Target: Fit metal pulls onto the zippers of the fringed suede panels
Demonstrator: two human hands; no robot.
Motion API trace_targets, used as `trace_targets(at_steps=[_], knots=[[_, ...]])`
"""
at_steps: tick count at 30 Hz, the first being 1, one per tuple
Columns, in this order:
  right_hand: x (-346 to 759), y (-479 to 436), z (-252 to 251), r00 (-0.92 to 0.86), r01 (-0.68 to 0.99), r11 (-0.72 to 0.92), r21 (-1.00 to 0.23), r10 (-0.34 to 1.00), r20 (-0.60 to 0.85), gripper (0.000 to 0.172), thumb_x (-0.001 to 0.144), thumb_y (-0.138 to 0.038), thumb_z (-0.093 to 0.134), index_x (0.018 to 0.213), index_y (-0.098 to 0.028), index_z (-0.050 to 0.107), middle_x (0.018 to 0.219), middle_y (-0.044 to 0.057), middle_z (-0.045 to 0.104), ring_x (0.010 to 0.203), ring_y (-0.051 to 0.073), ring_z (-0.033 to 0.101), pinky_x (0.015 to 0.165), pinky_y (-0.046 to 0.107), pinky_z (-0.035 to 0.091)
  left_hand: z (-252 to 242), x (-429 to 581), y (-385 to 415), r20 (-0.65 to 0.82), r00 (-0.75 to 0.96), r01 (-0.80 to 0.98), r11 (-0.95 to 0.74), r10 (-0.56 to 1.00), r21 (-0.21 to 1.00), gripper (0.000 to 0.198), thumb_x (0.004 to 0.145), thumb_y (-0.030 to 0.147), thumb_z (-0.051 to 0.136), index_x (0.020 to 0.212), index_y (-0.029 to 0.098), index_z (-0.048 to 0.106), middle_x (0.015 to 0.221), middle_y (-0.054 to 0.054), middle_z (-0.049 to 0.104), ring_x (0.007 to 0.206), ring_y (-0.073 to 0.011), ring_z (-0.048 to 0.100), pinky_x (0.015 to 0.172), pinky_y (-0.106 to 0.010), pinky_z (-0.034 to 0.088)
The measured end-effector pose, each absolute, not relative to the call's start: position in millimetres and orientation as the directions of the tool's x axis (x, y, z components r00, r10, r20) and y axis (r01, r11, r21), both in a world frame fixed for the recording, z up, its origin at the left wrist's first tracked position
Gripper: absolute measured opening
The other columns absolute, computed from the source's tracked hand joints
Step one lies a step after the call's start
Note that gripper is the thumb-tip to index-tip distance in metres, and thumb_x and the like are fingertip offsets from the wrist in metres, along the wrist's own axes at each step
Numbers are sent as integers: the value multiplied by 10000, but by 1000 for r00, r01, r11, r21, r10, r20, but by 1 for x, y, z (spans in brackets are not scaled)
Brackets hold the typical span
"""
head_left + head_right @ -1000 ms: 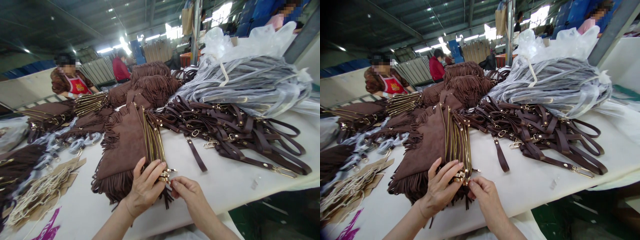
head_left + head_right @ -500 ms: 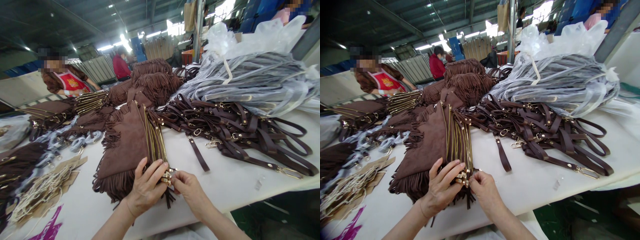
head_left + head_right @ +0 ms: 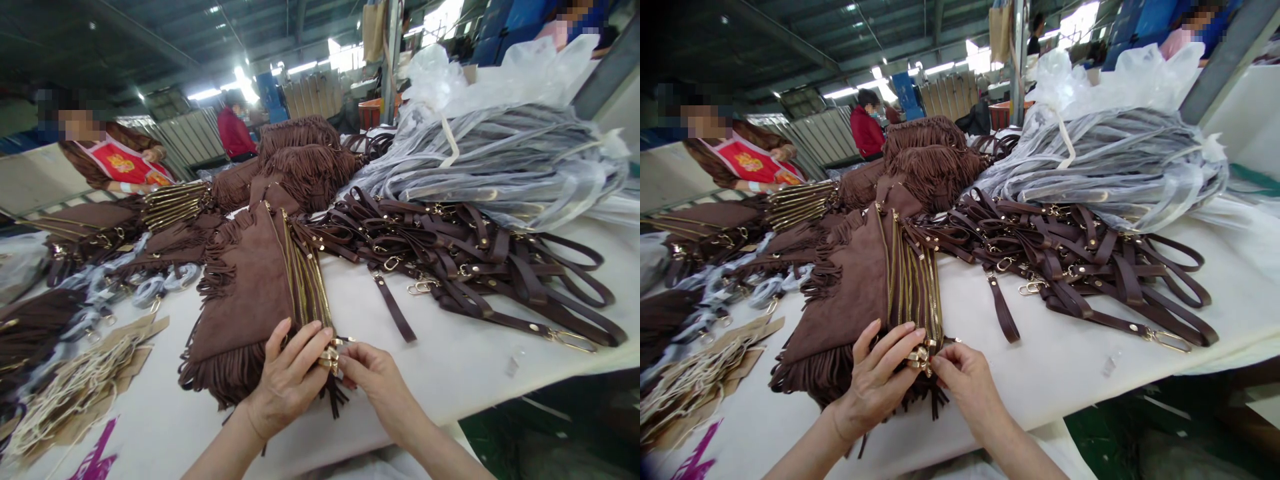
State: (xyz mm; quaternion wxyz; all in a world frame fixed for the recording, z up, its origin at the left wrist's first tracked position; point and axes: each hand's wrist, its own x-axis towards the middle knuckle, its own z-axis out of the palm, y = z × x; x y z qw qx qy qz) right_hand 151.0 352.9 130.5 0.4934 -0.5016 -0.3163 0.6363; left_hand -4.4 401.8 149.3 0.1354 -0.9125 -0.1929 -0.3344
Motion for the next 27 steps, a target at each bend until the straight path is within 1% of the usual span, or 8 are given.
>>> trace_targets(at_steps=[6, 10, 15, 17, 20, 23, 25, 27], knots=[[146, 358, 128, -23, -339, -320, -885, 943, -333, 290, 623, -412, 600, 595, -145, 489, 520, -47, 413, 516, 87, 334, 519, 245, 253, 150, -5, 402, 663, 708, 425, -897, 245, -122, 142, 820, 87, 509, 765, 158, 618, 1068, -75, 652, 1147, -208, 501, 1073, -465, 201], [143, 359, 120, 22, -267, -298, -916, 949, -315, 267, 652, -403, 551, 587, -166, 444, 517, -61, 361, 512, 82, 288, 505, 245, 228, 150, -5, 401, 673, 699, 430, -894, 241, -126, 156, 820, 84, 505, 733, 160, 611, 1065, -70, 653, 1145, -205, 503, 1076, -456, 198], [144, 356, 109, 80, -164, -254, -953, 960, -270, 253, 696, -400, 502, 604, -174, 435, 536, -50, 366, 525, 95, 304, 514, 250, 256, 151, -3, 402, 680, 688, 432, -895, 252, -106, 162, 826, 81, 493, 734, 150, 608, 1053, -70, 657, 1142, -197, 504, 1079, -440, 199], [146, 353, 106, 111, -43, -153, -987, 981, -157, 247, 757, -388, 467, 641, -169, 458, 577, -29, 412, 550, 111, 356, 528, 257, 295, 150, -2, 402, 685, 683, 441, -891, 255, -108, 148, 825, 89, 502, 740, 146, 609, 1041, -70, 660, 1140, -191, 504, 1081, -434, 197], [148, 347, 104, 132, 171, 160, -972, 974, 183, 138, 841, -227, 416, 812, -153, 530, 762, 29, 521, 699, 138, 473, 627, 260, 391, 149, -3, 402, 681, 686, 447, -887, 257, -115, 141, 818, 86, 512, 737, 144, 611, 1041, -70, 660, 1139, -190, 504, 1083, -434, 193], [149, 344, 106, 37, 298, 422, -856, 891, 452, 238, 843, -67, 392, 1022, -155, 523, 936, 72, 532, 866, 153, 498, 752, 262, 442, 149, -4, 400, 672, 692, 449, -886, 264, -116, 133, 811, 79, 517, 774, 146, 625, 1058, -77, 654, 1141, -206, 504, 1077, -455, 198], [150, 344, 107, -31, 405, 512, -757, 836, 548, 271, 840, -27, 392, 1052, -141, 516, 951, 95, 530, 894, 174, 494, 779, 290, 457, 149, -5, 399, 666, 697, 448, -887, 265, -115, 134, 812, 76, 514, 796, 144, 629, 1067, -83, 651, 1146, -212, 501, 1075, -464, 197], [151, 346, 108, -83, 516, 567, -642, 779, 621, 236, 851, -26, 392, 1024, -118, 523, 927, 112, 542, 884, 193, 495, 756, 312, 467, 150, -5, 399, 660, 702, 447, -887, 267, -116, 137, 818, 77, 507, 794, 142, 625, 1071, -82, 650, 1152, -204, 495, 1080, -457, 191]])
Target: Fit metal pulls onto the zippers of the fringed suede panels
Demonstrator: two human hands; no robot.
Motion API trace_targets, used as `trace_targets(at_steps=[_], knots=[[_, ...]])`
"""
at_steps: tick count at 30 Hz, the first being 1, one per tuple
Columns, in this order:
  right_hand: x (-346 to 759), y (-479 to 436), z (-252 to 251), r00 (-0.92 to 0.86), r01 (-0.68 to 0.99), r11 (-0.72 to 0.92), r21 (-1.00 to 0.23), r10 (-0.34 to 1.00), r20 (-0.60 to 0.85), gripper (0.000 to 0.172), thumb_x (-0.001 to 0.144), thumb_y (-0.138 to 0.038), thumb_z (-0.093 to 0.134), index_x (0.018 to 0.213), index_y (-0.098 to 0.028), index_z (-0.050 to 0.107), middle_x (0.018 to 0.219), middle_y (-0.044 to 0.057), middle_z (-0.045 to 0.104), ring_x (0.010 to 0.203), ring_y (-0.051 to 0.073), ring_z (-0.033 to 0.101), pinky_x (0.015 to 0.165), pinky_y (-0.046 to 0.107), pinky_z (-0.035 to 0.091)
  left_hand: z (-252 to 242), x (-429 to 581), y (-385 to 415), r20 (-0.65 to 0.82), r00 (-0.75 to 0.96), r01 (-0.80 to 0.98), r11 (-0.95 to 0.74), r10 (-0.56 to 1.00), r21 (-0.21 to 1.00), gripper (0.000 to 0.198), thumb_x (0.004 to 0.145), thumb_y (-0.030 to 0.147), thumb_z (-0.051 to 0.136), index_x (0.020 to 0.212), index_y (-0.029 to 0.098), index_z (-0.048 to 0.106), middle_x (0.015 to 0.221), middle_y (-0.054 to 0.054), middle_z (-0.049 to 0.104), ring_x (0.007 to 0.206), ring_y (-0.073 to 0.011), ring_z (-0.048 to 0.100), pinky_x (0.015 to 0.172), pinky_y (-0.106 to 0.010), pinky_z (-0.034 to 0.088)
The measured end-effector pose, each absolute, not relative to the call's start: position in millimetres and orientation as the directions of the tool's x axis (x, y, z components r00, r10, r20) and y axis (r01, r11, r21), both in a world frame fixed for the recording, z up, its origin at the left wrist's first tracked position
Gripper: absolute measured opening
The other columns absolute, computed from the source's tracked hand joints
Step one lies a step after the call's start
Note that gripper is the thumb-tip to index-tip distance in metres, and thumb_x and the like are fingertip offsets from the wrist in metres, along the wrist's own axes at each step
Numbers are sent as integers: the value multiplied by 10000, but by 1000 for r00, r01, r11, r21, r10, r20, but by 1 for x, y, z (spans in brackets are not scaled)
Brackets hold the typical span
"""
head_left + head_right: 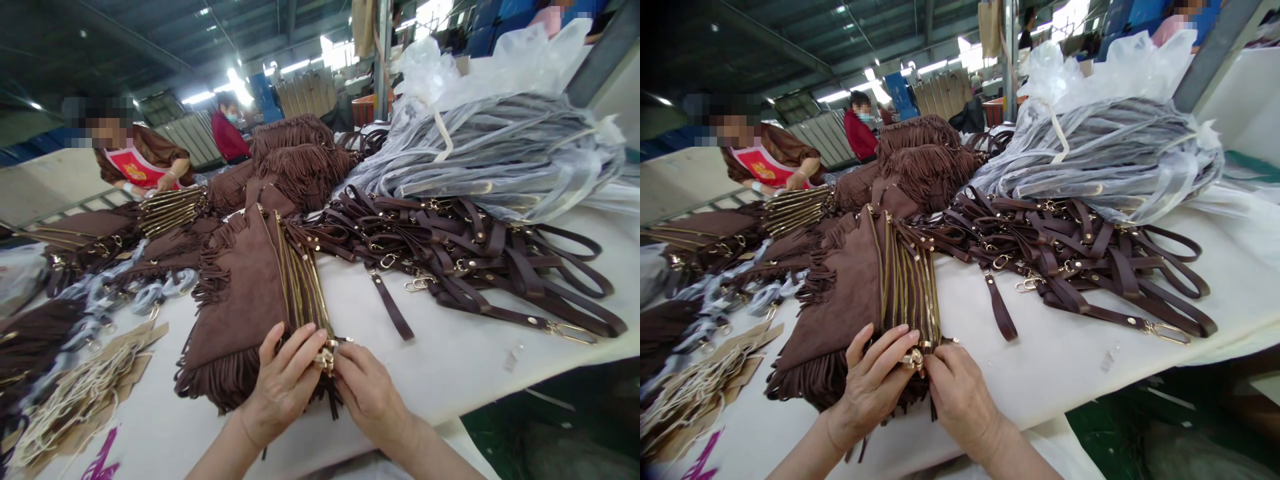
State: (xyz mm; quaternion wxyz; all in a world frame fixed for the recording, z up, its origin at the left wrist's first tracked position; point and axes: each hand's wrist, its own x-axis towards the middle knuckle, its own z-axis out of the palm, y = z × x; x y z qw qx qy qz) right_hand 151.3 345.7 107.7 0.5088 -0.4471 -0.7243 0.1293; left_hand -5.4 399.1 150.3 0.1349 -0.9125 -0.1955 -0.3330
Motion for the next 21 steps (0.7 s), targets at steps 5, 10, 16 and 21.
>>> trace_targets(at_steps=[5, 10, 16, 21], knots=[[157, 349, 107, -214, 661, 608, -440, 715, 666, 177, 894, -83, 370, 971, -104, 528, 901, 110, 571, 804, 201, 490, 677, 328, 451, 151, -4, 402, 651, 711, 441, -890, 267, -116, 147, 822, 66, 492, 756, 131, 607, 1071, -89, 650, 1155, -205, 493, 1086, -460, 186], [158, 351, 109, -241, 676, 618, -402, 700, 672, 167, 869, -68, 377, 850, -117, 535, 773, 79, 550, 694, 185, 448, 611, 318, 414, 152, -3, 401, 656, 705, 447, -887, 268, -118, 159, 824, 66, 486, 748, 139, 605, 1057, -81, 657, 1141, -203, 507, 1083, -457, 197], [153, 344, 106, -105, 578, 585, -568, 744, 659, 185, 836, -39, 364, 775, -149, 500, 735, 64, 515, 705, 168, 440, 631, 287, 425, 153, -4, 399, 656, 703, 461, -878, 275, -126, 188, 838, 72, 460, 750, 148, 608, 1058, -70, 657, 1140, -192, 506, 1083, -447, 195], [147, 332, 100, -68, 422, 539, -729, 820, 568, 160, 833, -59, 383, 771, -161, 489, 724, 41, 493, 690, 152, 448, 597, 261, 396, 152, -4, 401, 661, 696, 460, -881, 280, -111, 150, 816, 68, 499, 734, 139, 603, 1056, -78, 657, 1142, -197, 505, 1084, -449, 188]])
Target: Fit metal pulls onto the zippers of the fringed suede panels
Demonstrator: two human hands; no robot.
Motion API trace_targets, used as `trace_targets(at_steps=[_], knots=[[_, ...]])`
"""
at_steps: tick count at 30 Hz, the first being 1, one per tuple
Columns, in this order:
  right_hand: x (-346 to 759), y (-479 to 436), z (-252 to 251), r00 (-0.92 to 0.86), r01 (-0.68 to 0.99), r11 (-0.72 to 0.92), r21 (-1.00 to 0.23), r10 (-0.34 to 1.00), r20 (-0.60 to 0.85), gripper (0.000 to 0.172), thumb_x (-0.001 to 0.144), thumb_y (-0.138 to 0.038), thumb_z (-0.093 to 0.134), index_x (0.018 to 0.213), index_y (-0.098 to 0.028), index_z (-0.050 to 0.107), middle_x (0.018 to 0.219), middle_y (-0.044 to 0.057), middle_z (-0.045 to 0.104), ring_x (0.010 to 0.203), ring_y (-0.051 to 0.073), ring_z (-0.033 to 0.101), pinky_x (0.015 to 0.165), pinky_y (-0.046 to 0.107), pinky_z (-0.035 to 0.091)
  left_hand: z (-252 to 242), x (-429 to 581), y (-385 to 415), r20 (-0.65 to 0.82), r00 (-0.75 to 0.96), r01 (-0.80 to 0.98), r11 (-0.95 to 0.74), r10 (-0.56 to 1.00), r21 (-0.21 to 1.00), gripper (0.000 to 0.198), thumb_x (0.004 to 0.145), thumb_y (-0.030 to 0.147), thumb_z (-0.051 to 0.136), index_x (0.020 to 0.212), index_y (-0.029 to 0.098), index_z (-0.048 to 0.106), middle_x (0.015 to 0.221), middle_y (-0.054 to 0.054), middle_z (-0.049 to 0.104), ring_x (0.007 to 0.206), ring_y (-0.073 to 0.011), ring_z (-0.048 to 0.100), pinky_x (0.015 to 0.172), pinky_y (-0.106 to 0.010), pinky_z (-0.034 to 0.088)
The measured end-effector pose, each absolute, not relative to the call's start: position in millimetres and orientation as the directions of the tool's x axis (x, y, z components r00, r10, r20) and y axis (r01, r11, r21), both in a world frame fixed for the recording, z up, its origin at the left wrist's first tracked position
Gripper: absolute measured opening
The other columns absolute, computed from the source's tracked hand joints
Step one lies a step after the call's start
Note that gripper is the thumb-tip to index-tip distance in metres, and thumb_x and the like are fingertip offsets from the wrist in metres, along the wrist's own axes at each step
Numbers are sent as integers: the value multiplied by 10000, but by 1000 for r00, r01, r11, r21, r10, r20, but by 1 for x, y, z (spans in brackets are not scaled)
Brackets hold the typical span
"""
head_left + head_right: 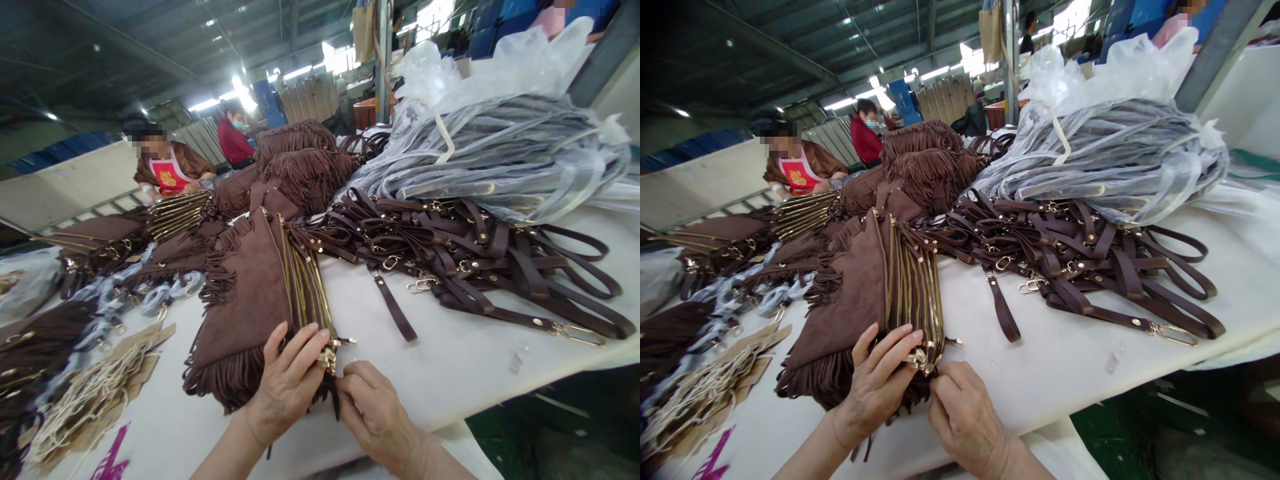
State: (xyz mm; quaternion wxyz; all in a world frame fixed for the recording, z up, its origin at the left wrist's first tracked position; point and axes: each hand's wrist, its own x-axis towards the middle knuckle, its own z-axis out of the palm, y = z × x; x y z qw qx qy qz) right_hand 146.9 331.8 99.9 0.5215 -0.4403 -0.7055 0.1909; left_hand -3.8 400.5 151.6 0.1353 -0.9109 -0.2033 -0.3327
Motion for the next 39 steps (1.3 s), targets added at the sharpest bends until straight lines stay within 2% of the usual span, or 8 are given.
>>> trace_targets(at_steps=[4, 13, 16, 20, 28, 33, 36, 39], knots=[[145, 331, 104, 114, 232, 345, -909, 919, 378, 119, 846, -111, 406, 827, -178, 502, 747, 12, 505, 684, 118, 478, 608, 224, 396, 151, -5, 400, 664, 693, 457, -884, 283, -100, 120, 806, 81, 533, 748, 151, 612, 1072, -75, 651, 1132, -204, 512, 1074, -461, 197], [143, 341, 106, 87, 95, 273, -957, 956, 281, 141, 860, -194, 419, 877, -168, 556, 870, 55, 562, 825, 151, 518, 740, 266, 412, 150, -9, 401, 645, 704, 447, -891, 297, -78, 137, 822, 97, 519, 780, 168, 627, 1103, -63, 639, 1129, -203, 513, 1069, -456, 200], [143, 341, 110, 68, -63, 42, -997, 997, 37, 230, 846, -343, 432, 800, -158, 561, 723, 31, 543, 685, 150, 503, 638, 272, 398, 151, -9, 401, 649, 704, 445, -891, 290, -85, 139, 822, 97, 519, 768, 167, 627, 1097, -64, 642, 1135, -201, 509, 1071, -454, 197], [141, 347, 119, -27, -305, -258, -917, 965, -263, 314, 728, -460, 519, 659, -154, 506, 544, -32, 428, 507, 105, 410, 511, 243, 325, 152, -10, 401, 650, 704, 447, -890, 287, -91, 154, 827, 96, 507, 749, 165, 620, 1096, -66, 642, 1139, -198, 506, 1075, -444, 193], [137, 356, 122, -65, -489, -361, -794, 923, -380, 301, 594, -431, 592, 593, -162, 455, 463, -64, 399, 434, 67, 328, 456, 220, 232, 150, -11, 400, 650, 708, 434, -896, 276, -91, 150, 825, 87, 506, 772, 158, 628, 1077, -76, 650, 1130, -202, 514, 1070, -448, 203], [138, 348, 114, -81, -365, -331, -870, 942, -324, 305, 634, -462, 524, 581, -181, 418, 493, -61, 355, 465, 79, 303, 465, 233, 223, 150, -11, 401, 659, 698, 444, -892, 280, -91, 150, 818, 85, 511, 738, 158, 615, 1065, -67, 654, 1123, -197, 520, 1077, -439, 197], [138, 343, 105, 15, -81, -267, -960, 963, -269, 215, 677, -388, 446, 605, -187, 424, 529, -31, 395, 512, 113, 350, 505, 254, 267, 151, -10, 401, 651, 706, 441, -893, 280, -94, 156, 811, 73, 511, 724, 154, 610, 1055, -68, 659, 1119, -199, 524, 1081, -445, 195], [138, 342, 100, 110, 162, -212, -964, 974, -196, 131, 716, -305, 430, 662, -187, 454, 592, 1, 464, 567, 147, 413, 552, 276, 305, 153, -7, 401, 656, 701, 455, -884, 281, -107, 133, 795, 73, 533, 745, 160, 621, 1045, -69, 663, 1100, -198, 538, 1075, -450, 210]])
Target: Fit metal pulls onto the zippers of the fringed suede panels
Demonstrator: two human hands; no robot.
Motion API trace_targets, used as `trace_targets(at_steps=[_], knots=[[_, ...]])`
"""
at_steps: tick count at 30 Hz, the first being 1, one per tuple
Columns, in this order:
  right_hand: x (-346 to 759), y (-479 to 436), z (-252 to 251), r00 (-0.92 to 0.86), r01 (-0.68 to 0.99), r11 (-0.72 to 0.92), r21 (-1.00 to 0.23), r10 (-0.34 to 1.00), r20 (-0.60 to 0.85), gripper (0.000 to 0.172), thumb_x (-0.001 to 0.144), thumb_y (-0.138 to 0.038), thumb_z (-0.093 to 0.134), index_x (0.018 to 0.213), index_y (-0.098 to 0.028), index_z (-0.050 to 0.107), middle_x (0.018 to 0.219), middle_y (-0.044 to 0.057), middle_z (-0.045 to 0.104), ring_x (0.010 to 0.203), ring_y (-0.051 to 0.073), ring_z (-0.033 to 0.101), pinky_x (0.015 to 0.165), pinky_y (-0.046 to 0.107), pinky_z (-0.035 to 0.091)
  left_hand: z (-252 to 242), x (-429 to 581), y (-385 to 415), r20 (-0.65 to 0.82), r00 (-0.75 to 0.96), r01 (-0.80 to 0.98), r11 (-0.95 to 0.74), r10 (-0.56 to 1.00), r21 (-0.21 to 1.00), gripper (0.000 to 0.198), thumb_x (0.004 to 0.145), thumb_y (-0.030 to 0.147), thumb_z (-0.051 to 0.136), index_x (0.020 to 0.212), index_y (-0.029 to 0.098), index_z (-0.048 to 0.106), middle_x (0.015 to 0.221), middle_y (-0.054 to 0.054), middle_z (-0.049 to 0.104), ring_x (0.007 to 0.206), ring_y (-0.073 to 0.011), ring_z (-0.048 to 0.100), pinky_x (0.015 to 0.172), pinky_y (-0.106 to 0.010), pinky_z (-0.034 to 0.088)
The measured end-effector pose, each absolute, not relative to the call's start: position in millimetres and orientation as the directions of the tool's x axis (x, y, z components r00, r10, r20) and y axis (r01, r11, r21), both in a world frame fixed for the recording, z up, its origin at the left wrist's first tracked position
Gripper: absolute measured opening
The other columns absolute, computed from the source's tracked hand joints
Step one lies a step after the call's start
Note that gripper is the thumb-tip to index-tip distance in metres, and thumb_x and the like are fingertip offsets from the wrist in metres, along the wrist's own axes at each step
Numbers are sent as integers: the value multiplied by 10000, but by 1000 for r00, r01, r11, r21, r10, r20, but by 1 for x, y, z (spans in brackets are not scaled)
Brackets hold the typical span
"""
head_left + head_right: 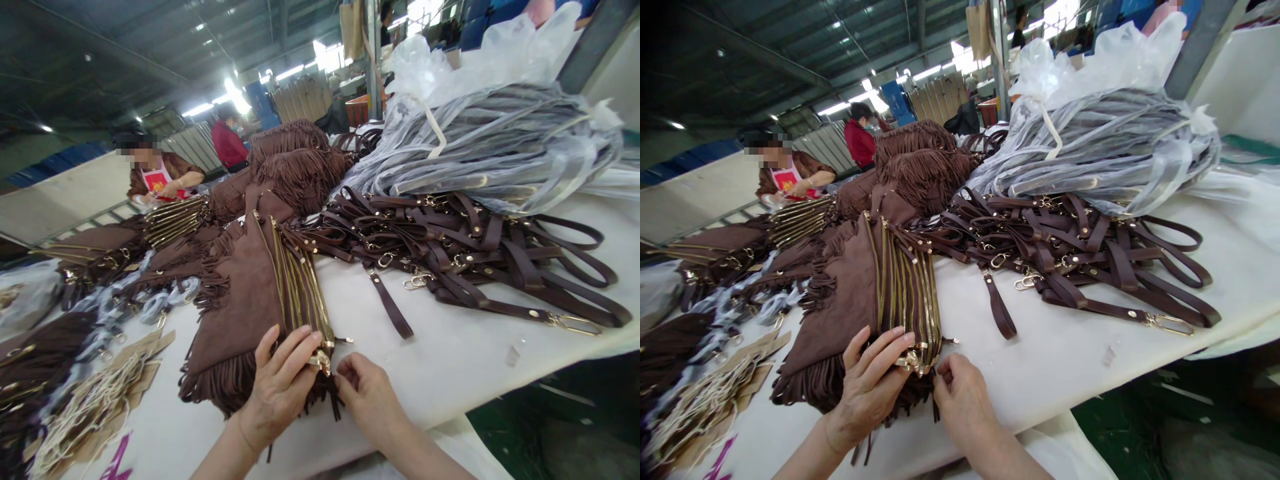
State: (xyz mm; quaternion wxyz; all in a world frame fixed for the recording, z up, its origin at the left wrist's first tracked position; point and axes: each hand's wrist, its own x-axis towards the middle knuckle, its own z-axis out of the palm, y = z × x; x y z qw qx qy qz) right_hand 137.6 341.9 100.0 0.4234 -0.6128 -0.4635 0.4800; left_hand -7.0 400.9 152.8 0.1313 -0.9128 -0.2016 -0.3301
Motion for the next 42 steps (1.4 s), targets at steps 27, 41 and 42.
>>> trace_targets(at_steps=[27, 41, 42], knots=[[151, 343, 96, 250, 380, 138, -915, 937, 245, 219, 911, -295, 361, 812, -183, 521, 729, 12, 530, 664, 133, 515, 607, 253, 384, 165, 12, 381, 629, 724, 413, -908, 283, -66, 142, 734, 86, 556, 874, 100, 581, 1115, -164, 602, 1135, -273, 505, 1015, -488, 293], [163, 357, 105, 227, 262, 130, -956, 955, 192, 336, 927, -385, 314, 775, -181, 534, 692, 13, 480, 647, 137, 466, 604, 267, 364, 205, 64, 417, -146, 732, 656, -746, 665, -112, 133, 788, 182, 497, 757, 149, 622, 886, -82, 633, 923, -261, 538, 895, -501, 298], [163, 358, 106, 233, 241, 121, -963, 956, 178, 347, 924, -399, 315, 767, -181, 536, 683, 11, 478, 636, 135, 467, 599, 265, 367, 203, 65, 419, -196, 712, 666, -737, 674, -116, 163, 801, 174, 472, 760, 144, 627, 841, -86, 643, 889, -261, 552, 887, -501, 308]])
